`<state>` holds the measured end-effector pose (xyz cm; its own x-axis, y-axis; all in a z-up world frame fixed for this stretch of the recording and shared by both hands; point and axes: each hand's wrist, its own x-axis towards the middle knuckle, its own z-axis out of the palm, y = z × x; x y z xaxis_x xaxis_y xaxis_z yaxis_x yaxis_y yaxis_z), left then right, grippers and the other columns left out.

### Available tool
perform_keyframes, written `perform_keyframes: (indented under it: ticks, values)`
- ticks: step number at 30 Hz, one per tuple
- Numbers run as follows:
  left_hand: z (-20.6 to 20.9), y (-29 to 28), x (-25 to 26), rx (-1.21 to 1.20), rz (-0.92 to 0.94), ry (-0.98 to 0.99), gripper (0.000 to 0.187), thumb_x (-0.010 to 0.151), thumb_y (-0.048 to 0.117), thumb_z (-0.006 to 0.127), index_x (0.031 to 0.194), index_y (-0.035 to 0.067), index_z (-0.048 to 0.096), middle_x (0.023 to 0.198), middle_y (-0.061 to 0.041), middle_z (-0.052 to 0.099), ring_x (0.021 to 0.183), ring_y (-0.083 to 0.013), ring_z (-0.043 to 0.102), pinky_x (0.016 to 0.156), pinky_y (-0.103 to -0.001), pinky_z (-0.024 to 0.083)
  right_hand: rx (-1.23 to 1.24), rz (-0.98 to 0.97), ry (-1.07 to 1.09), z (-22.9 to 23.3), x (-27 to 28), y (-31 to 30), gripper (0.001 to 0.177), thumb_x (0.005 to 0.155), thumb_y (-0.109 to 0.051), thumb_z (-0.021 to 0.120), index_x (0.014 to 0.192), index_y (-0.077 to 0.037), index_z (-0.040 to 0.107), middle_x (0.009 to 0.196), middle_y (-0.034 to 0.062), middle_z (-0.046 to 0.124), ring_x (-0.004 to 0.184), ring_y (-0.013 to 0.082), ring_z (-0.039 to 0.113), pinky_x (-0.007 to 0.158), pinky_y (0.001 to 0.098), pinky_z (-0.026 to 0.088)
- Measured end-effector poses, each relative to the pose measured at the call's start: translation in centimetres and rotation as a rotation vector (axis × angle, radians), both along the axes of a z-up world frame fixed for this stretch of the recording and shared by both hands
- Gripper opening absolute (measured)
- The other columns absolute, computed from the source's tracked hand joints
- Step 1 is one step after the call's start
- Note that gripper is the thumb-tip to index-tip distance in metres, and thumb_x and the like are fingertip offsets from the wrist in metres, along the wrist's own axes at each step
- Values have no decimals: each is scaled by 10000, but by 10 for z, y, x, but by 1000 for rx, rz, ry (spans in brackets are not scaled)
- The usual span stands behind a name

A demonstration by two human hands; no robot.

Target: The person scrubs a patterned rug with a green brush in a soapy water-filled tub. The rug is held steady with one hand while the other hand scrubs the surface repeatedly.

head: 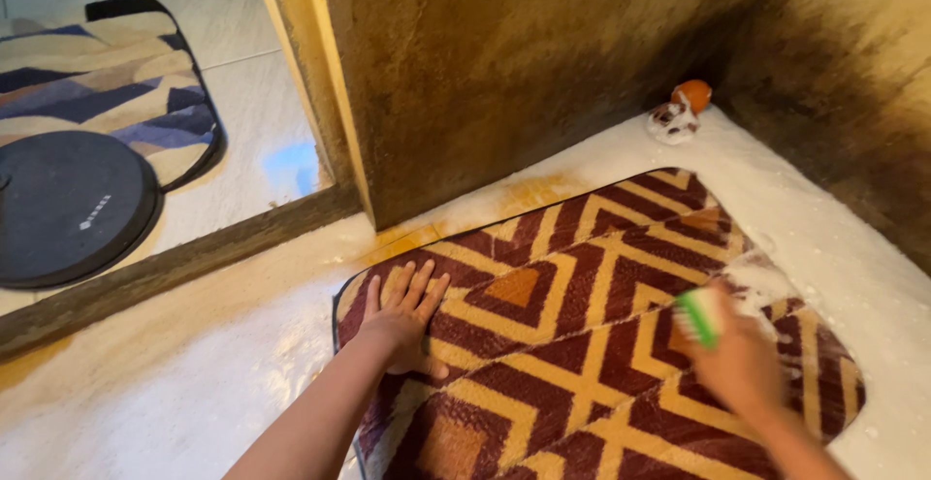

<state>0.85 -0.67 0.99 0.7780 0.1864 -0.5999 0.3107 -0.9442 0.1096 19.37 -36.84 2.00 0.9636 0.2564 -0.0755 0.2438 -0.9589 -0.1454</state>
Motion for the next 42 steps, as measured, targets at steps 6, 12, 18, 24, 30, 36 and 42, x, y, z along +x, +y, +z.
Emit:
perform_keyframes:
  ticks: [6,12,18,24,30,36,42]
  values:
    - [-4,-1,6,18,-16,48,1442,678,713,814,1610,282,-199,1705,-28,-256,1565,-278,-210,1221,-633,-51,-13,-159,191,25,-41,50,738,859,-213,772,1453,-106,348,1001,176,689,699,240,685,590,370,594]
    - [-5,0,0,58,-28,-19,1443,653,718,826,1622,261,-141,1713,-45,-178,1575,-282,-147,1218,-643,-5,77,252,666,26,-165,124,363,834,-112,762,1163,-113,607,1063,48,695,962,183,685,875,328,580]
    - [-10,-1,-3,46,-6,-78,1409,634,696,844,1625,292,-72,1717,-19,-128,1579,-259,-98,1229,-620,-4,43,-86,93,18,-8,8,885,929,-268,700,1656,-211,200,1116,221,620,652,247,653,490,391,603]
    - [-15,3,-5,11,-18,-59,1409,644,720,825,1618,304,-104,1709,-12,-181,1573,-265,-139,1217,-638,-30,-27,-283,112,27,3,36,761,921,-177,706,1539,-182,263,1138,239,574,681,280,666,540,400,567]
    - [-16,5,-5,-8,-26,-53,1449,623,723,830,1615,304,-140,1710,-17,-200,1573,-272,-166,1209,-636,-48,135,580,227,10,-144,172,784,773,-6,711,1459,-331,516,1130,76,618,953,203,638,849,352,558]
    - [-18,11,-3,-27,-20,-100,1424,638,728,819,1616,279,-112,1705,-37,-187,1565,-286,-166,1207,-629,-62,146,128,183,-29,17,126,687,758,-137,816,1387,-117,540,988,130,710,853,268,714,782,428,580]
    - [-22,15,-7,-100,0,-184,1431,603,697,846,1622,284,-68,1712,-38,-153,1567,-290,-152,1207,-608,-60,-32,-3,-92,-26,97,106,723,943,-429,691,1538,-142,397,1072,244,690,868,370,715,706,471,585]
